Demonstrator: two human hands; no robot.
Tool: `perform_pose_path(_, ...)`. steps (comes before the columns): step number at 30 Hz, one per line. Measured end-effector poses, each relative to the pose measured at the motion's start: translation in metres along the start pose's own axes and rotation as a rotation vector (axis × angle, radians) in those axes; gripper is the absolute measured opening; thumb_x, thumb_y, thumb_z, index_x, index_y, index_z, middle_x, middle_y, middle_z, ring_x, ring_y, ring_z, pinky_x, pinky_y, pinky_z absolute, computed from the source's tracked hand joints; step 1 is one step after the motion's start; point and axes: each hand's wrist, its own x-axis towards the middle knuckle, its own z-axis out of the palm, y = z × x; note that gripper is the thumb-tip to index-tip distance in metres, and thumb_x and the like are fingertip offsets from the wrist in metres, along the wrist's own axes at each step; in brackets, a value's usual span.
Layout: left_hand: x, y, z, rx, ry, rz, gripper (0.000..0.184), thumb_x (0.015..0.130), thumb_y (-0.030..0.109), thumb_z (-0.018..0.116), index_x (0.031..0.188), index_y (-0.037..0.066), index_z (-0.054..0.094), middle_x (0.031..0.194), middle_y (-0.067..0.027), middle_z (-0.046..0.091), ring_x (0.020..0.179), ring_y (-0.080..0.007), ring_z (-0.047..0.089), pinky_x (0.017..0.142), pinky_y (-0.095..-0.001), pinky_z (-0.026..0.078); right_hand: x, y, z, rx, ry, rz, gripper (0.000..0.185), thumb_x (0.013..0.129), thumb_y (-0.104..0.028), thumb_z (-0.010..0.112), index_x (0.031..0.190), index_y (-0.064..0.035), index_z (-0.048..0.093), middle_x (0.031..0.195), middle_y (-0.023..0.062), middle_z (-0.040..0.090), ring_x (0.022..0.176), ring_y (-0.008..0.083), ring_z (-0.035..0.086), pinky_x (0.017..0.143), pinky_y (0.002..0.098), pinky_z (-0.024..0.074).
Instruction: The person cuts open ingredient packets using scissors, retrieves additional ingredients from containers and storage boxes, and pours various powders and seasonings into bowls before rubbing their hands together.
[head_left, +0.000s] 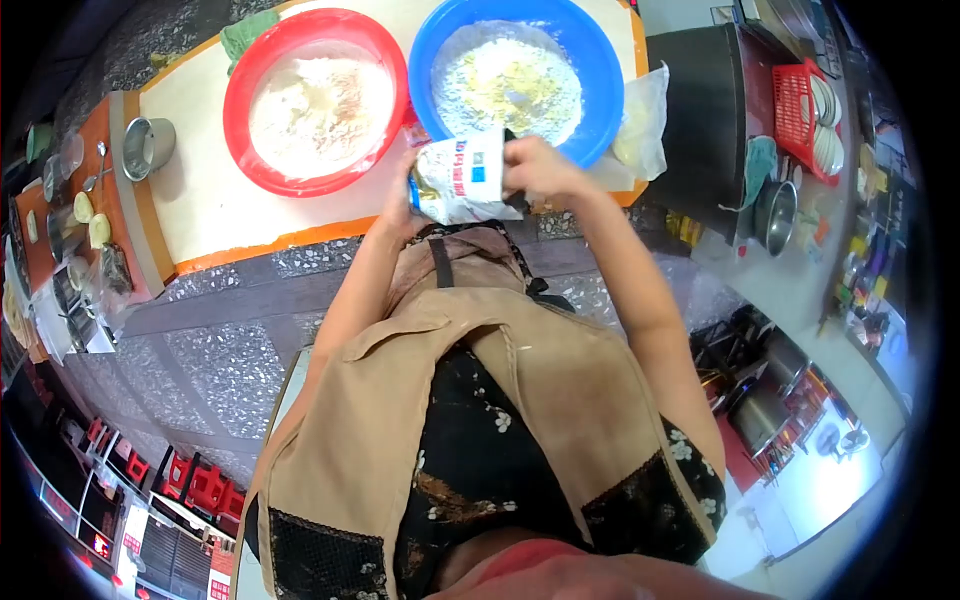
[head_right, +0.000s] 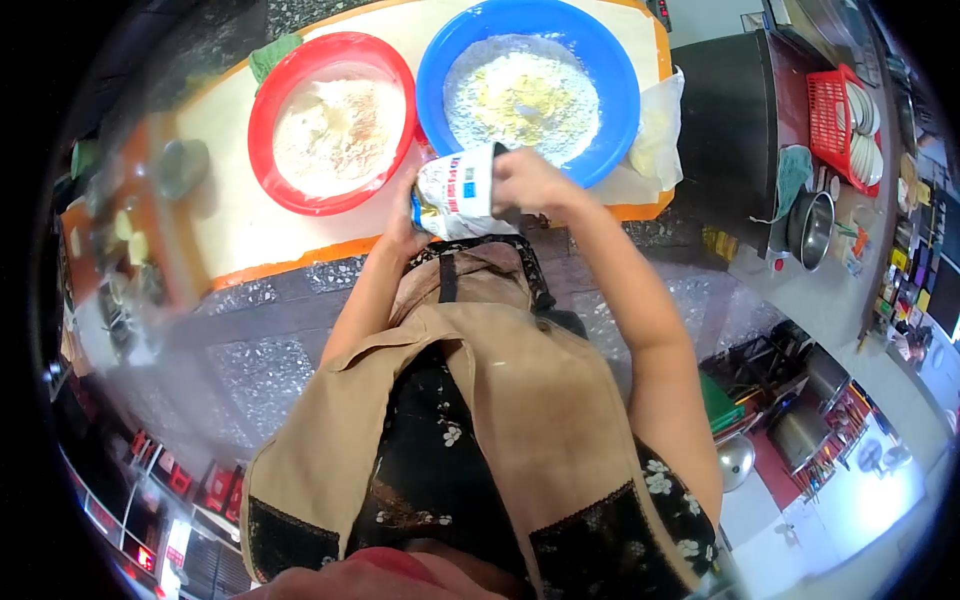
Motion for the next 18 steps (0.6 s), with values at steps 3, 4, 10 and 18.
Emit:
perform_pose_path(3, 0.004, 0.0, -0.005, -0.047, 0.005, 0.064, 0.061, 0.086, 0.053, 0.032, 0.12, 0.004, 0.046, 0.114, -0.0119, 0.056, 0.101, -0.0259, 0.057, 0.087, -0.043, 0.046, -0.004, 0.012, -0.041, 0.151, 0.27, -0.217, 0.021, 0.074, -0.009, 0.063, 0.093, 0.0005, 0.065, 0.081, 0.0096, 0.066, 0.069, 0.0131, 0.062, 0.065, 0.0272, 0.0492)
perform_pose_path(4, 0.004, 0.0, -0.007, -0.076, 0.012, 0.083, 0.061, 0.086, 0.053, 0.033, 0.121, 0.004, 0.046, 0.114, -0.0122, 0.056, 0.101, -0.0265, 0.057, 0.087, -0.0433, 0.045, -0.001, 0.013, -0.051, 0.15, 0.269, -0.213, 0.021, 0.074, -0.009, 0.063, 0.093, 0.0005, 0.065, 0.081, 0.0096, 0.066, 0.069, 0.0131, 0.062, 0.065, 0.0272, 0.0492)
perform_pose_path(10, -0.002, -0.01, -0.025, -0.164, 0.019, 0.115, 0.057, 0.09, 0.049, 0.03, 0.124, 0.005, 0.043, 0.119, -0.0127, 0.053, 0.107, -0.0272, 0.053, 0.093, -0.0438, 0.041, 0.018, 0.011, -0.081, -0.422, 0.805, -0.383, 0.026, 0.079, -0.022, 0.059, 0.097, -0.0043, 0.064, 0.079, 0.0154, 0.065, 0.071, 0.0205, 0.063, 0.066, 0.0297, 0.0485)
perform_pose_path(18, -0.014, -0.013, -0.022, -0.201, 0.038, 0.121, 0.057, 0.091, 0.049, 0.028, 0.123, 0.004, 0.043, 0.118, -0.0133, 0.053, 0.105, -0.0283, 0.054, 0.092, -0.045, 0.042, -0.009, -0.003, -0.082, -0.224, 1.173, -0.578, 0.02, 0.076, -0.015, 0.063, 0.09, -0.001, 0.061, 0.082, 0.0138, 0.063, 0.074, 0.022, 0.062, 0.066, 0.0301, 0.0483)
